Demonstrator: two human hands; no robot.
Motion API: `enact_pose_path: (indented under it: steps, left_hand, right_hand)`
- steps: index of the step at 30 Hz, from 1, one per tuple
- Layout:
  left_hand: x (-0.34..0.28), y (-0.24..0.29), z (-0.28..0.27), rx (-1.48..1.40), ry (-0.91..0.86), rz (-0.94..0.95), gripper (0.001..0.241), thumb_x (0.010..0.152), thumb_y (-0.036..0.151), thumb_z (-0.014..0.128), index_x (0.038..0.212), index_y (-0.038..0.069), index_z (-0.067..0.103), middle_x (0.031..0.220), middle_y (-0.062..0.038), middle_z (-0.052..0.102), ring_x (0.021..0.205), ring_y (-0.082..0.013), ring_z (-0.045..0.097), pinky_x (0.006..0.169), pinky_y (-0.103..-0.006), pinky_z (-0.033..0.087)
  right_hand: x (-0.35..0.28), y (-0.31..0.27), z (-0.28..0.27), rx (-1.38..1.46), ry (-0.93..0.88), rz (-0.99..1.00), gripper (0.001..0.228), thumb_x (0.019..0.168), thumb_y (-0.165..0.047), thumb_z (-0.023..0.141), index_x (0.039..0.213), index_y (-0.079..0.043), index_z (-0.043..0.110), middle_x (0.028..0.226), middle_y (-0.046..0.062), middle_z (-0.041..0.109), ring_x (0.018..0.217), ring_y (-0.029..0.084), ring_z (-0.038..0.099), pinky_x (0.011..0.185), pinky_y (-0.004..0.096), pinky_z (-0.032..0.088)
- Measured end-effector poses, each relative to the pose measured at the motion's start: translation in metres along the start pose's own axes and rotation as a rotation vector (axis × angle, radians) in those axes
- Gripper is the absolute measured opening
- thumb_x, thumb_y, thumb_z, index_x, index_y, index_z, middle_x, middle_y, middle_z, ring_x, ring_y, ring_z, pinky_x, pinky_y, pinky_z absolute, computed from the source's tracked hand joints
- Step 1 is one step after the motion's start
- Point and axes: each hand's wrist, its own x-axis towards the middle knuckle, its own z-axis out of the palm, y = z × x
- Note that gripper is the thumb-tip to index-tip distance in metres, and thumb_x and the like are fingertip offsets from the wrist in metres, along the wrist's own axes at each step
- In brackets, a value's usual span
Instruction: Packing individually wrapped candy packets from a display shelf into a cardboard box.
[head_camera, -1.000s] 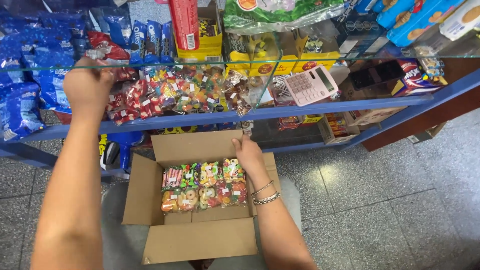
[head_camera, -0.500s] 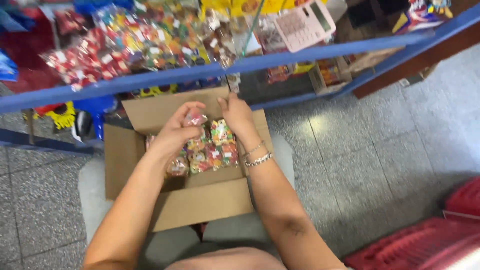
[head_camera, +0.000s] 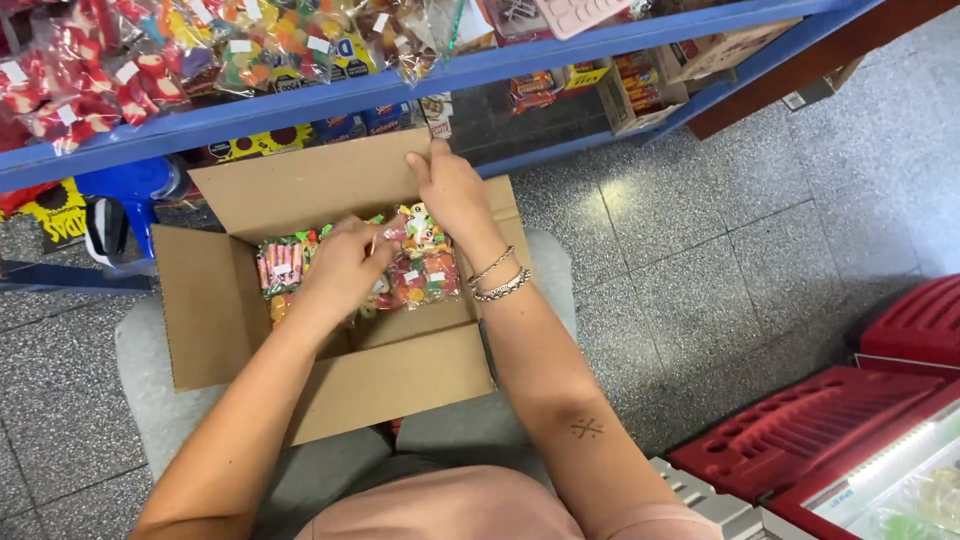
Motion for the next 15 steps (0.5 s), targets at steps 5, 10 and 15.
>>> enact_pose_path:
  steps: [5, 10, 15]
  left_hand:
    - [-0.005, 0.006, 0.012, -0.058, -0.179, -0.139, 0.037, 0.09, 0.026, 0.069, 0.125, 0.013, 0.069, 0.109, -0.014, 0.076, 0.111, -0.0367, 0.07, 0.095, -0.048, 0.054]
    - [0.002, -0.004, 0.048, -0.217, -0.267, -0.207, 0.039, 0.088, 0.031, 0.065, 0.123, 0.017, 0.058, 0.112, -0.015, 0.075, 0.115, -0.0358, 0.068, 0.1, -0.0491, 0.052]
    - [-0.019, 0.025, 0.026, 0.39, -0.116, -0.047, 0.024, 0.098, 0.034, 0.059, 0.112, 0.016, 0.064, 0.089, -0.013, 0.076, 0.092, -0.0375, 0.075, 0.08, -0.05, 0.059]
  right_hand:
    - [-0.001, -0.004, -0.001, -0.005, -0.007, -0.003, 0.046, 0.104, -0.044, 0.041, 0.11, -0.002, 0.058, 0.099, 0.026, 0.072, 0.104, 0.043, 0.071, 0.088, 0.055, 0.056]
    - [-0.006, -0.008, -0.005, 0.02, -0.004, -0.006, 0.045, 0.104, -0.042, 0.042, 0.111, -0.001, 0.059, 0.098, 0.026, 0.072, 0.104, 0.043, 0.071, 0.088, 0.055, 0.057]
    - [-0.001, 0.0, -0.003, 0.012, -0.015, 0.018, 0.046, 0.104, -0.043, 0.042, 0.112, -0.001, 0.06, 0.1, 0.026, 0.073, 0.105, 0.042, 0.071, 0.088, 0.055, 0.057]
